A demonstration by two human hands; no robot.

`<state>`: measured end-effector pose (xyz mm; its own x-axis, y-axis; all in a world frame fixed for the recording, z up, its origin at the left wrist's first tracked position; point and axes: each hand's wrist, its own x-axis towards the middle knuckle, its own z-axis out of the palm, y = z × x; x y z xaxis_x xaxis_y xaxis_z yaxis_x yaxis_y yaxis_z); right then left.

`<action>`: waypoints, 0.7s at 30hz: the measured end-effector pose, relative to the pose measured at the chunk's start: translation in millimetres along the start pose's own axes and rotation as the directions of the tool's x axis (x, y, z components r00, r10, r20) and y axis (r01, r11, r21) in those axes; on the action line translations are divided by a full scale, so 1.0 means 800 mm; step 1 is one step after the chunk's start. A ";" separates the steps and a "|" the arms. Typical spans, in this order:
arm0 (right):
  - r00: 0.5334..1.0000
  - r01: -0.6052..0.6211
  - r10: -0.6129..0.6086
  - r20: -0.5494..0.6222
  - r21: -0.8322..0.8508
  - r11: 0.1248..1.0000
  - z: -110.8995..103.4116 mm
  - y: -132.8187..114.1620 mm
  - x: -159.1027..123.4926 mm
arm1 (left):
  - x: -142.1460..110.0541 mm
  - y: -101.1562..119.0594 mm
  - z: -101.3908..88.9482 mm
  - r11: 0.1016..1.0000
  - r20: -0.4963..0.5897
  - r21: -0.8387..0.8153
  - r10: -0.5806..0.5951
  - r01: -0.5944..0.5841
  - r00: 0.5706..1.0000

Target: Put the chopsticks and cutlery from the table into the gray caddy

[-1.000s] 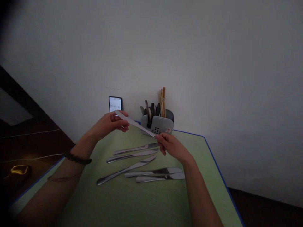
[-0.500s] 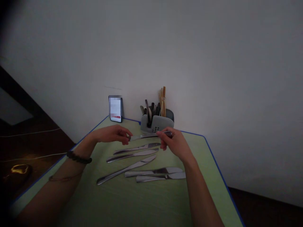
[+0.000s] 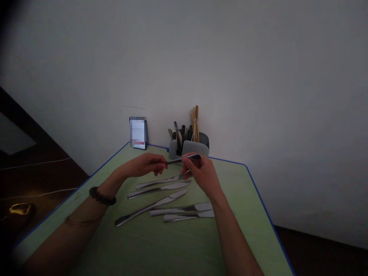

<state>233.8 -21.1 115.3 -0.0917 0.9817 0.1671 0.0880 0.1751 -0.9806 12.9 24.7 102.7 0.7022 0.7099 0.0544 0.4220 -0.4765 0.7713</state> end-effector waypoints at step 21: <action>0.989 0.019 0.034 -0.143 0.352 0.936 -0.022 0.000 0.008 | -0.017 0.011 -0.024 0.986 0.241 -0.120 -0.084 0.116 0.967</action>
<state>250.8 -13.6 118.5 0.0541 0.9877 0.1469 -0.2683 0.1561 -0.9506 -3.5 20.9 120.7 0.7814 0.6018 -0.1649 0.4286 -0.3256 0.8428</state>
